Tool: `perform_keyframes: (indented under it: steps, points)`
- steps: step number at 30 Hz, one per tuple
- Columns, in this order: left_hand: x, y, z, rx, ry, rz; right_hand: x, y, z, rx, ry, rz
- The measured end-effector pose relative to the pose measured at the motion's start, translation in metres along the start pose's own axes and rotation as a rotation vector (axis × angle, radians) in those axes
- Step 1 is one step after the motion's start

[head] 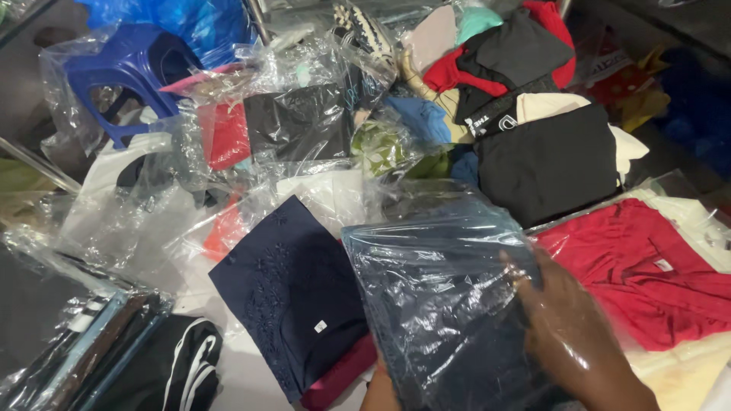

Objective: The person folds several garments on a white sheet on the floor, including a blue shirt, a black top, and a pair of black track pants with white stripes. The person folds each item neatly and places them into clear plastic bags.

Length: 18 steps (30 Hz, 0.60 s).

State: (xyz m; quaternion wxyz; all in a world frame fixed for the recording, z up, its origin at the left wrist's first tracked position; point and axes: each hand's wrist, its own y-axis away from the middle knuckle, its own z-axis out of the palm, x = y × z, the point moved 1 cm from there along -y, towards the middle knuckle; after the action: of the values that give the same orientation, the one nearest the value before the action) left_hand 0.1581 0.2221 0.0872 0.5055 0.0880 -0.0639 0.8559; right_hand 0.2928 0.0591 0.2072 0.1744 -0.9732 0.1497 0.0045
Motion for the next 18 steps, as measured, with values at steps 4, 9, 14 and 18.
perform_keyframes:
  steps: [4,9,14,18]
  points:
    - [-0.009,0.002,-0.005,-0.006,0.028,0.015,-0.019,0.033,0.04,0.375,0.021,-0.311]
    - [-0.021,0.0,-0.027,0.001,0.055,0.007,-0.048,0.078,0.088,0.287,0.075,-0.593]
    - [-0.038,0.017,-0.056,0.05,0.071,-0.007,-0.035,0.066,0.086,0.177,0.069,-0.551]
    - [-0.038,0.029,-0.053,0.118,0.057,0.011,-0.032,0.031,0.063,-0.151,-0.215,-0.486]
